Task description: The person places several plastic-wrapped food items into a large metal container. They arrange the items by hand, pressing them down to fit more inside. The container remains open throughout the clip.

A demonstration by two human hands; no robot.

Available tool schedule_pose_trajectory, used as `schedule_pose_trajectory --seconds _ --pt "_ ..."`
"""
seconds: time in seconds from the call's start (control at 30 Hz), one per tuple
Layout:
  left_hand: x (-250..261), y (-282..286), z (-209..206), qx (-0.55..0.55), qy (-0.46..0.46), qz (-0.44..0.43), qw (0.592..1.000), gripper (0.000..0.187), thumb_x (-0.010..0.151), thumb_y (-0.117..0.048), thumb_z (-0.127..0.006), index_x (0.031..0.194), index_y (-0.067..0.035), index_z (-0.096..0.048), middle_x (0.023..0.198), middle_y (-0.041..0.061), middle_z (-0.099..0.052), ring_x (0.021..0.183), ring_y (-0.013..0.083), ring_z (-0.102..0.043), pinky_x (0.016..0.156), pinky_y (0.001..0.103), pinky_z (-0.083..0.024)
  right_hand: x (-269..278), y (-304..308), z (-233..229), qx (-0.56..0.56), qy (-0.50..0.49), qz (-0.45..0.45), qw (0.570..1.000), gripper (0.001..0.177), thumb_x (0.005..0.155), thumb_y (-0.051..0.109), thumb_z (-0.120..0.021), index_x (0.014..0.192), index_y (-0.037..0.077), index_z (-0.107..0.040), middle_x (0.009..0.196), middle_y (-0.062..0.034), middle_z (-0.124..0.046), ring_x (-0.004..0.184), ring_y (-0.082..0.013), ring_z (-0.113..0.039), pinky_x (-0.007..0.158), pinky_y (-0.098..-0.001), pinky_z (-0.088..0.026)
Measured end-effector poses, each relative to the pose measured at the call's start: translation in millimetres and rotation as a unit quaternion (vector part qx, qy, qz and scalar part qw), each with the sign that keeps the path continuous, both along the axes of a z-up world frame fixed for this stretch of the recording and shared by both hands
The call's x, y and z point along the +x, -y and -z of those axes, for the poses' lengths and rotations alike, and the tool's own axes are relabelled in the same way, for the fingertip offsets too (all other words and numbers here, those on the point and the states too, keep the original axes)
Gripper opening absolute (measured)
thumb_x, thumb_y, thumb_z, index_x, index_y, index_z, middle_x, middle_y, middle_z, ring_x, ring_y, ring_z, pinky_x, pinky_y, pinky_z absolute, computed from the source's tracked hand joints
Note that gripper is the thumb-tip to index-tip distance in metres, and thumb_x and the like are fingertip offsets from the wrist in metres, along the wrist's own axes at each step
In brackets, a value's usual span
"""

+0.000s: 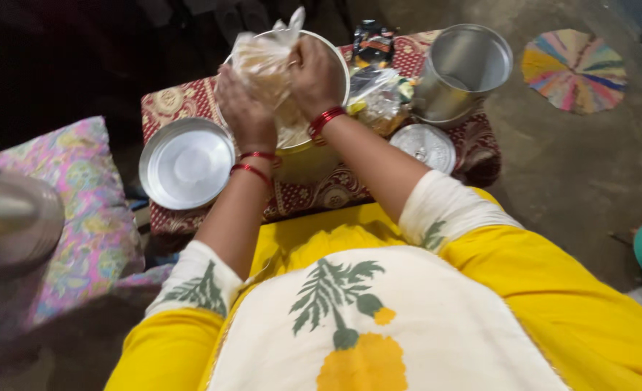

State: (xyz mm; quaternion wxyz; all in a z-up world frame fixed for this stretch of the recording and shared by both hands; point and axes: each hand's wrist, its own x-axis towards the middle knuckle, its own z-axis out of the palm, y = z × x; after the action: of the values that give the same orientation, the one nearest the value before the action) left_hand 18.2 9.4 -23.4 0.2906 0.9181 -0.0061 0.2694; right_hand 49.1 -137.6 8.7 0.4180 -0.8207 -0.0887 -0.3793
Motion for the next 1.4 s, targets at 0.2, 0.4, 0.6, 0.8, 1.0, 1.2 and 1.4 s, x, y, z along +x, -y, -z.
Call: schedule_pose_trajectory --seconds 0.2,0.4,0.6,0.8,1.0,1.2,1.4 --pt "-11 0 -17 0.021 -0.026 0.044 0.999 0.063 0.105 -0.022 -0.039 0.158 0.009 -0.028 0.164 0.029 -0.029 0.157 0.0373 -0.021 0.130 0.050 -0.008 -26 -11 5 0.014 -0.159 -0.074 0.984 0.011 0.103 0.020 -0.053 0.101 0.009 -0.054 0.097 -0.0130 -0.061 0.082 -0.0345 -0.064 0.073 -0.0498 -0.050" --pt "-17 10 -23 0.119 -0.086 0.095 0.985 0.053 0.108 -0.027 -0.044 0.152 0.002 -0.042 0.162 0.026 -0.033 0.155 0.0348 -0.020 0.127 0.052 -0.007 -33 -9 0 -0.078 -0.154 -0.133 0.976 0.014 0.098 0.023 -0.057 0.103 0.010 -0.058 0.098 -0.0125 -0.064 0.089 -0.0349 -0.067 0.078 -0.0483 -0.053" --pt "-18 9 -29 0.051 -0.024 0.125 0.991 0.043 0.107 -0.016 -0.053 0.149 -0.009 -0.049 0.140 0.018 -0.061 0.135 0.0332 -0.054 0.127 0.049 -0.023 -38 -8 -4 -0.091 -0.172 -0.156 0.968 0.014 0.100 0.023 -0.056 0.104 0.010 -0.059 0.099 -0.0113 -0.065 0.091 -0.0328 -0.068 0.080 -0.0458 -0.054" --pt "-19 12 -29 -0.117 -0.080 0.077 0.987 0.040 0.101 -0.008 -0.060 0.138 -0.015 -0.049 0.106 0.010 -0.075 0.094 0.0258 -0.077 0.079 0.039 -0.064 -37 -8 3 -0.125 -0.118 -0.155 0.973 0.011 0.099 0.020 -0.054 0.103 0.010 -0.057 0.100 -0.0116 -0.064 0.093 -0.0333 -0.067 0.080 -0.0469 -0.053" --pt "-12 6 -18 -0.179 -0.043 0.089 0.979 0.027 0.099 -0.006 -0.062 0.119 -0.009 -0.044 0.101 0.015 -0.074 0.090 0.0286 -0.078 0.074 0.038 -0.066 -34 -7 7 -0.161 -0.136 -0.141 0.967 0.011 0.097 0.020 -0.058 0.101 0.010 -0.061 0.099 -0.0101 -0.066 0.094 -0.0310 -0.067 0.079 -0.0455 -0.053" --pt "-9 1 -9 -0.170 -0.035 0.087 0.981 0.025 0.098 -0.002 -0.062 0.112 -0.004 -0.042 0.096 0.019 -0.074 0.088 0.0302 -0.077 0.073 0.040 -0.064 -29 -6 10 -0.171 -0.099 -0.169 0.965 0.014 0.093 0.019 -0.065 0.101 0.010 -0.072 0.097 -0.0087 -0.072 0.097 -0.0289 -0.066 0.085 -0.0457 -0.049" --pt "-9 3 -10 -0.204 -0.032 0.127 0.970 0.016 0.097 -0.003 -0.062 0.110 -0.005 -0.053 0.098 0.015 -0.075 0.089 0.0246 -0.079 0.078 0.034 -0.066 -30 -5 12 -0.179 -0.137 -0.133 0.965 0.013 0.095 0.023 -0.067 0.095 0.011 -0.073 0.091 -0.0071 -0.071 0.097 -0.0273 -0.064 0.090 -0.0442 -0.045"
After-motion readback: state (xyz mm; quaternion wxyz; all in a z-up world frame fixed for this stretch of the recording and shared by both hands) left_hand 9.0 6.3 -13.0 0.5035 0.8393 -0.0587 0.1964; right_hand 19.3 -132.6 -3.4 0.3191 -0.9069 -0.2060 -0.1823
